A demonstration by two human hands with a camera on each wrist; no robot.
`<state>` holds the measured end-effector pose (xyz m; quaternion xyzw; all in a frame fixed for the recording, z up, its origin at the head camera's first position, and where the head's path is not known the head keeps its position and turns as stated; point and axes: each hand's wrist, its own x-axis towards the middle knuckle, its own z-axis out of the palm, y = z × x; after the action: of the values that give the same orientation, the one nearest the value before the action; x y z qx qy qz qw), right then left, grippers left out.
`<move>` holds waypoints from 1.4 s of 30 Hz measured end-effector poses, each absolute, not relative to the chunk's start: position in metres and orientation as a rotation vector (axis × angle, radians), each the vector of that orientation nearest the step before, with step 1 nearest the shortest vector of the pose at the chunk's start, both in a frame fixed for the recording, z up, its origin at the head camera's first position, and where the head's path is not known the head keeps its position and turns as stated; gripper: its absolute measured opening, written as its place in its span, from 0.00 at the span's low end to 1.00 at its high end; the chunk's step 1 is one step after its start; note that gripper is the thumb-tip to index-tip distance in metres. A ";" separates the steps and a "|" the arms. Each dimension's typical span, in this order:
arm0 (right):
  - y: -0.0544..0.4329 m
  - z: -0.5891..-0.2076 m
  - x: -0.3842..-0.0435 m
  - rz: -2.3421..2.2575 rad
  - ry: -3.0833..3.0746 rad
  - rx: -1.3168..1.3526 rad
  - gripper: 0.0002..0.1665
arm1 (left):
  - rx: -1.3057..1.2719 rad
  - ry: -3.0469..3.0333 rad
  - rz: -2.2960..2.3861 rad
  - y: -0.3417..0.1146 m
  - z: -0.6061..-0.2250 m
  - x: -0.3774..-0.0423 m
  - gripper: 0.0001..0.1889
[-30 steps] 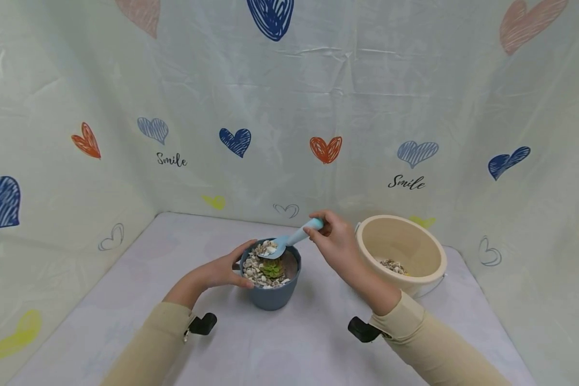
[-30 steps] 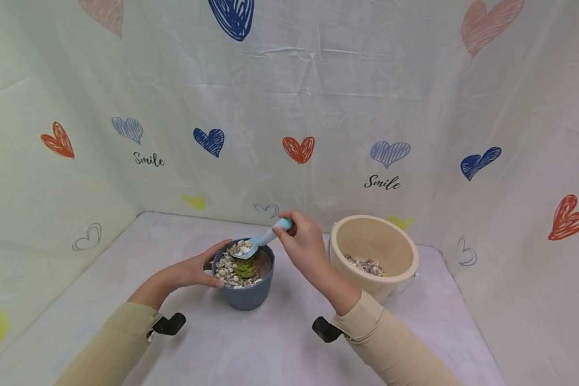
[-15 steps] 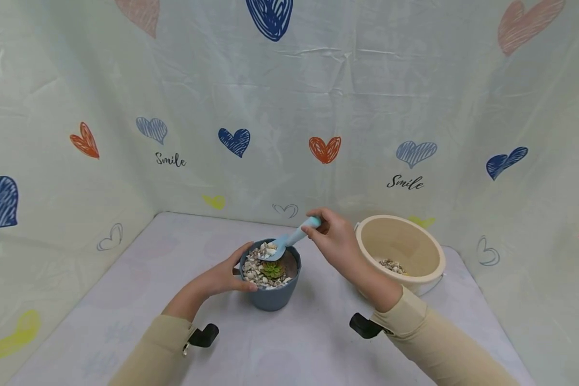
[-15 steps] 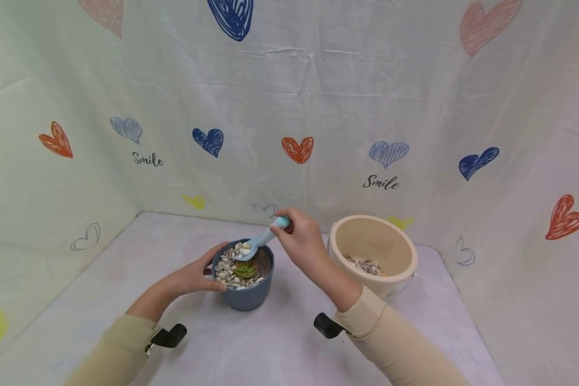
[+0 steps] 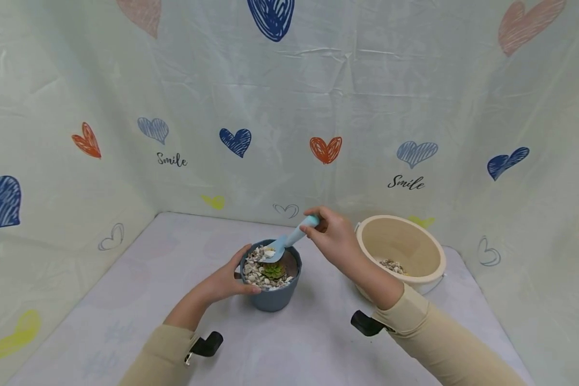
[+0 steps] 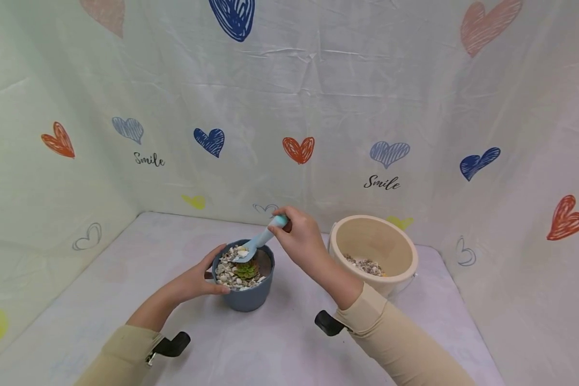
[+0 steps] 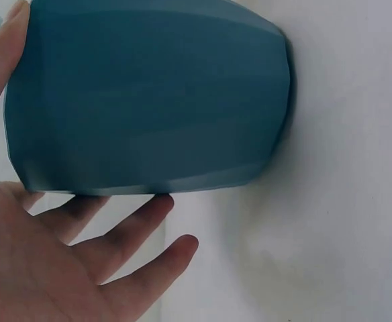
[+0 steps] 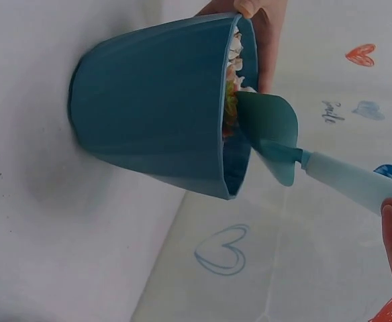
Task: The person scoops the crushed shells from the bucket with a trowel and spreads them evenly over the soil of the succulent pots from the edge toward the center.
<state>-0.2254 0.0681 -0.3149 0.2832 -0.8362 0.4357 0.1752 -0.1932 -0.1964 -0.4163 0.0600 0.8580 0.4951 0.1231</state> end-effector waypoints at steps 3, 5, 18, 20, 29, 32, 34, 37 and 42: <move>0.068 -0.314 -0.227 1.230 -2.365 0.805 0.15 | 0.164 2.508 1.455 -0.194 -0.416 -0.191 0.60; 0.068 -0.314 -0.228 1.233 -2.360 0.809 0.15 | 0.152 2.502 1.474 -0.193 -0.416 -0.190 0.60; 0.067 -0.309 -0.223 1.213 -2.374 0.838 0.14 | 0.059 2.558 1.504 -0.185 -0.416 -0.176 0.61; 0.067 -0.308 -0.222 1.213 -2.381 0.837 0.14 | 0.037 2.564 1.505 -0.183 -0.416 -0.175 0.61; 0.066 -0.304 -0.222 1.217 -2.401 0.806 0.15 | 0.004 2.581 1.539 -0.176 -0.418 -0.171 0.61; 0.067 -0.304 -0.223 1.222 -2.408 0.802 0.15 | 0.014 2.588 1.547 -0.176 -0.419 -0.171 0.62; 0.068 -0.304 -0.224 1.212 -2.411 0.798 0.15 | 0.012 2.592 1.547 -0.175 -0.420 -0.170 0.62; 0.070 -0.304 -0.225 1.190 -2.411 0.796 0.15 | -0.004 2.603 1.528 -0.175 -0.419 -0.170 0.62; 0.072 -0.303 -0.225 1.175 -2.403 0.795 0.14 | -0.021 2.605 1.501 -0.175 -0.415 -0.170 0.63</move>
<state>-0.2253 0.0719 -0.3031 0.2805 -0.8480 0.4145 0.1746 -0.1698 -0.1750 -0.4153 -0.0069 0.8645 0.4981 0.0674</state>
